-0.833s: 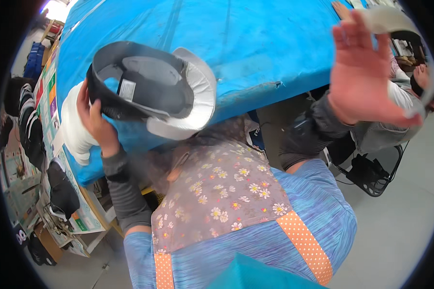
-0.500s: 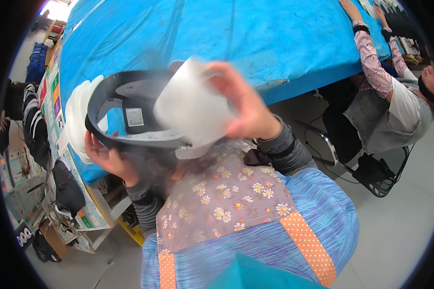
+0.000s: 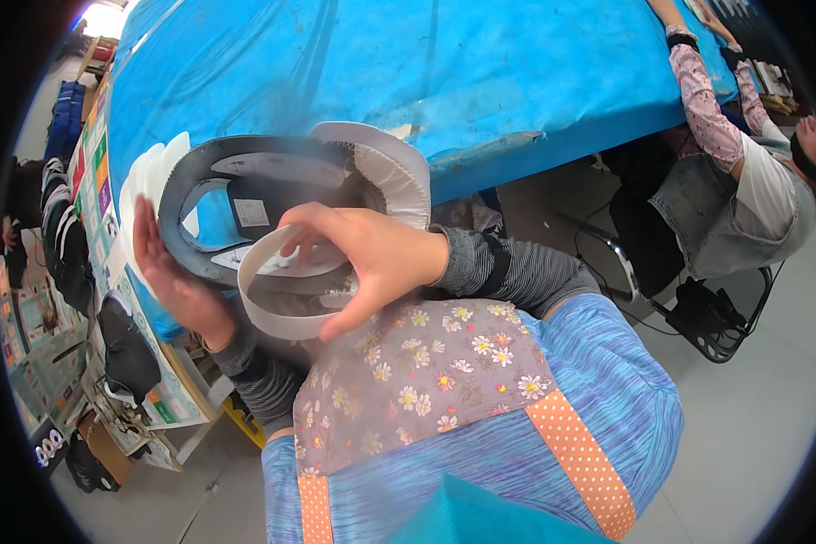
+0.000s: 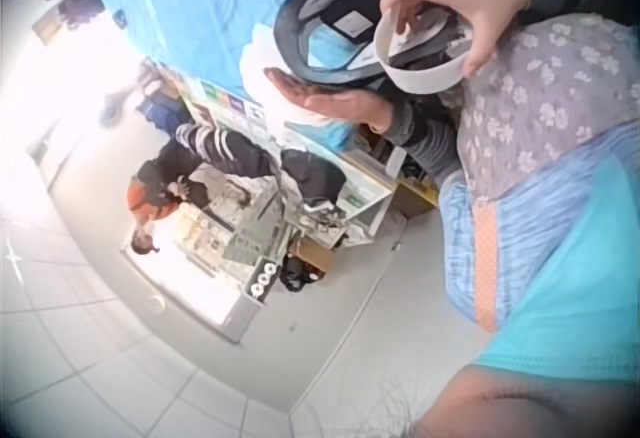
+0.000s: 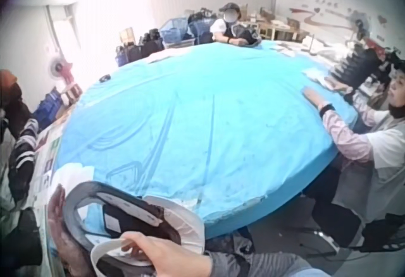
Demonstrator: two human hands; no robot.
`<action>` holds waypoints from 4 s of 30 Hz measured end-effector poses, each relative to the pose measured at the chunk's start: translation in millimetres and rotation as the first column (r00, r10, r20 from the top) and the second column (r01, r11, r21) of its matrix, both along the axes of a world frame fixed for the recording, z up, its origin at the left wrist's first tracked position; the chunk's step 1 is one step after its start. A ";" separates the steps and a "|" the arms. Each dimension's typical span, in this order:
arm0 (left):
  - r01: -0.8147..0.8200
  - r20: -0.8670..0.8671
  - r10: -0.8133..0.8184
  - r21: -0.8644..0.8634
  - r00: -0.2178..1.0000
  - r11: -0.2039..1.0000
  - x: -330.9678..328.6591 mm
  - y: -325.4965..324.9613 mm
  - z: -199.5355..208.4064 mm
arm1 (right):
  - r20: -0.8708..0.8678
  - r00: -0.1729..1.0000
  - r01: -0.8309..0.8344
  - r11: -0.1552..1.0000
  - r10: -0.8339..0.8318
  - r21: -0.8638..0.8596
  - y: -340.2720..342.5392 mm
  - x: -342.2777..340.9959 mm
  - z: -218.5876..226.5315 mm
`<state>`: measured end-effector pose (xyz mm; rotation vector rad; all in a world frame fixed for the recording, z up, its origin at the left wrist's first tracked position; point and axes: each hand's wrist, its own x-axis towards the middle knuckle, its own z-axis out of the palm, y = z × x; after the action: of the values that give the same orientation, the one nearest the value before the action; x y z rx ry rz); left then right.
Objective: The person attaches white lining pieces to the interior of black shoe uppers by hand, pressing the materials together and placing the completed units into a yellow basket.
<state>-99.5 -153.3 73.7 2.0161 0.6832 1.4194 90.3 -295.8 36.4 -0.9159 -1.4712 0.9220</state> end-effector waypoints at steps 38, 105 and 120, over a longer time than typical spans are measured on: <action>0.075 -0.069 -0.106 -0.358 0.992 0.931 -3.6 -12.9 4.7 | 0.400 0.672 0.491 0.779 -0.623 0.389 48.7 -21.4 19.7; -0.079 -0.849 0.054 0.015 0.525 0.997 14.2 -10.3 92.9 | 0.476 0.738 0.333 0.871 -0.479 0.361 62.9 -24.3 23.8; -0.108 -0.841 0.164 0.125 0.515 0.986 22.6 -6.0 87.8 | 0.373 0.787 0.364 0.858 -0.492 0.363 66.6 -24.9 16.1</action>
<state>-76.9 -159.3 161.5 2.7291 1.2271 0.3780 65.3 -229.2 52.5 -1.2484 -1.6248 0.1497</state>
